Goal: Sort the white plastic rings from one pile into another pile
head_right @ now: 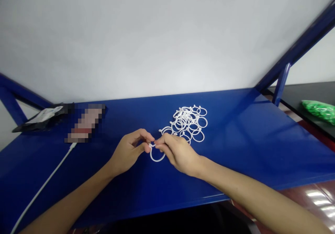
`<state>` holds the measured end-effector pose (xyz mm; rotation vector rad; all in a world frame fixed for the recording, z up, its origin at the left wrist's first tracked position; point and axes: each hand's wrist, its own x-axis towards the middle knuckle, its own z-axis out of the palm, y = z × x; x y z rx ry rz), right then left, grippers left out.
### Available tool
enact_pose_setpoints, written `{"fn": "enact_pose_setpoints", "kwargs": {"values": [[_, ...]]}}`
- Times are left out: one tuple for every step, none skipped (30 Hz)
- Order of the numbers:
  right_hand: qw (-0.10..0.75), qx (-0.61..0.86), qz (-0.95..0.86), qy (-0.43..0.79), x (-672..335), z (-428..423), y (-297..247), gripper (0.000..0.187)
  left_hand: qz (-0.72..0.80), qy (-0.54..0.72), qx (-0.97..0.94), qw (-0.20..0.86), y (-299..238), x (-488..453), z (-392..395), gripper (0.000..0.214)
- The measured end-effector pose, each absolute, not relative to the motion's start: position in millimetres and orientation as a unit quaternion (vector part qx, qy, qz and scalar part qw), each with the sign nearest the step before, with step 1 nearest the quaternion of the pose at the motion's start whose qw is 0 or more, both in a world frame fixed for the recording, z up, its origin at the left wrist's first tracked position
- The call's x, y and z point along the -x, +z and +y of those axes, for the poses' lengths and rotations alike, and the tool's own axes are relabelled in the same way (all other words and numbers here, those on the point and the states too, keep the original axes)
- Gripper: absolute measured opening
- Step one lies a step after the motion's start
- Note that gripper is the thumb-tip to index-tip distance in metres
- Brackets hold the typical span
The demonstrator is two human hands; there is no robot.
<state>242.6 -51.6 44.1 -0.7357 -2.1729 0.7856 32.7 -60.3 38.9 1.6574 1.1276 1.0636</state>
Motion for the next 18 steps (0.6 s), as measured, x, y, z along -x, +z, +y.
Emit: {"fn": "enact_pose_setpoints", "kwargs": {"values": [[0.348, 0.273, -0.845, 0.301, -244, -53, 43, 0.013, 0.447, 0.424, -0.674, 0.409, 39, -33, -62, 0.018], [0.345, 0.261, -0.852, 0.296, -245, -55, 42, 0.014, 0.44, 0.423, -0.687, 0.395, 38, -34, -63, 0.019], [0.343, 0.249, -0.858, 0.29, -246, -56, 41, 0.014, 0.431, 0.424, -0.699, 0.381, 39, -34, -64, 0.02], [0.342, 0.24, -0.864, 0.282, -247, -56, 40, 0.013, 0.422, 0.425, -0.711, 0.367, 39, -34, -65, 0.022], [0.344, 0.234, -0.867, 0.274, -247, -56, 39, 0.013, 0.418, 0.425, -0.721, 0.353, 39, -34, -65, 0.024], [0.348, 0.233, -0.869, 0.265, -247, -56, 39, 0.012, 0.416, 0.424, -0.731, 0.337, 39, -34, -64, 0.026], [0.352, 0.236, -0.869, 0.255, -246, -54, 39, 0.012, 0.418, 0.421, -0.74, 0.317, 39, -33, -63, 0.028], [0.355, 0.244, -0.868, 0.245, -245, -52, 39, 0.013, 0.422, 0.416, -0.75, 0.294, 39, -33, -60, 0.029], [0.358, 0.255, -0.867, 0.233, -244, -49, 40, 0.014, 0.427, 0.409, -0.76, 0.268, 39, -32, -58, 0.03], [0.362, 0.266, -0.866, 0.219, -243, -45, 40, 0.014, 0.431, 0.401, -0.772, 0.241, 38, -31, -55, 0.03], [0.367, 0.277, -0.864, 0.204, -244, -40, 41, 0.015, 0.436, 0.39, -0.783, 0.212, 37, -30, -53, 0.028], [0.374, 0.29, -0.861, 0.187, -245, -35, 43, 0.015, 0.442, 0.376, -0.793, 0.186, 36, -29, -51, 0.025], [0.383, 0.305, -0.855, 0.168, -248, -29, 44, 0.015, 0.449, 0.359, -0.801, 0.163, 34, -29, -49, 0.022], [0.394, 0.321, -0.849, 0.147, -252, -23, 45, 0.017, 0.458, 0.343, -0.807, 0.147, 33, -28, -48, 0.018], [0.403, 0.34, -0.84, 0.124, -256, -17, 46, 0.018, 0.466, 0.327, -0.81, 0.137, 32, -27, -47, 0.016], [0.411, 0.36, -0.831, 0.1, -261, -11, 46, 0.02, 0.474, 0.314, -0.812, 0.132, 30, -27, -46, 0.015], [0.416, 0.382, -0.822, 0.076, -266, -4, 46, 0.021, 0.481, 0.304, -0.812, 0.131, 29, -26, -46, 0.015], [0.42, 0.403, -0.812, 0.054, -270, 1, 46, 0.021, 0.486, 0.296, -0.812, 0.131, 28, -26, -46, 0.016]]}}
